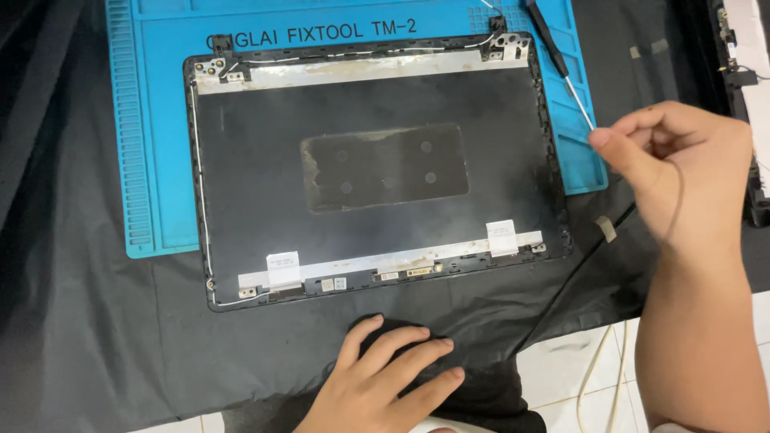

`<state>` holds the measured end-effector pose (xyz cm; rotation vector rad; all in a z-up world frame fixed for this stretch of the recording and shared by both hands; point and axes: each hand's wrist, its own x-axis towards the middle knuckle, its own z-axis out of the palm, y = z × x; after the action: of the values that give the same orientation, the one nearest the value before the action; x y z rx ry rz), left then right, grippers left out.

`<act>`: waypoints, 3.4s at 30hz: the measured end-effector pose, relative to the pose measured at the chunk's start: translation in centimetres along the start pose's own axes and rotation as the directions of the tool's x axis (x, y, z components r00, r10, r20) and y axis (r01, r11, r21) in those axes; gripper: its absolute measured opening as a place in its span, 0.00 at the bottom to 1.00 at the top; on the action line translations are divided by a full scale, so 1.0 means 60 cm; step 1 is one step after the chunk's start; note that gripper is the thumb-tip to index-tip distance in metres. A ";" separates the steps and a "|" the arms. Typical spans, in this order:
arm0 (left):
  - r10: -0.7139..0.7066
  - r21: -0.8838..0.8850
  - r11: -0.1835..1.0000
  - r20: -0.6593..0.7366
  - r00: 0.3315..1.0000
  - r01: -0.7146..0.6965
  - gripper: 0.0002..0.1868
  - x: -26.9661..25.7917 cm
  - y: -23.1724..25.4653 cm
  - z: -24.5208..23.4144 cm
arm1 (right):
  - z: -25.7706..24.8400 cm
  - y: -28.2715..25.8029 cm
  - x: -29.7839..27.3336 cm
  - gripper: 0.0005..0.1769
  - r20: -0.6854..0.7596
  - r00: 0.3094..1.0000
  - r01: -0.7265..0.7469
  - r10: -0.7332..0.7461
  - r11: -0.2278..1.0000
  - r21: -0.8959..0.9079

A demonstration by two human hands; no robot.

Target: The person works on the back of a disassembled laptop screen, using a screwdriver to remove screws and carefully detaching and routing wires along the frame's edge.

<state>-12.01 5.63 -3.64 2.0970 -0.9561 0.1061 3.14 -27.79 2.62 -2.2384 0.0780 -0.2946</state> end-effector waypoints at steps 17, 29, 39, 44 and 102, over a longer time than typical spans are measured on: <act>-0.011 -0.001 1.000 0.091 0.996 0.011 0.22 0.004 0.000 -0.009 | -0.032 0.086 0.185 0.23 0.154 0.981 0.177 -0.114 0.843 -0.507; 0.147 0.096 0.980 0.226 0.963 -0.172 0.24 0.142 0.012 -0.124 | 0.073 0.020 0.183 0.09 0.192 0.689 0.706 -0.699 0.588 -0.395; 0.012 0.598 0.799 0.089 0.996 -0.063 0.39 0.337 -0.230 -0.082 | 0.160 0.033 0.213 0.04 0.249 0.675 0.734 -0.695 0.595 -0.328; -0.032 0.534 0.846 0.086 0.996 -0.019 0.40 0.338 -0.244 -0.073 | 0.158 0.049 0.209 0.04 0.150 0.735 0.677 -0.661 0.703 -0.218; -0.101 0.578 0.800 -0.134 0.986 0.160 0.35 0.325 -0.263 -0.084 | 0.213 -0.072 0.227 0.10 0.465 0.671 0.738 -0.577 0.584 -0.339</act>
<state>13.48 3.66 -3.06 2.6918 -0.7739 0.4854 19.19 -17.52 0.70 -2.7335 -1.0155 -0.3457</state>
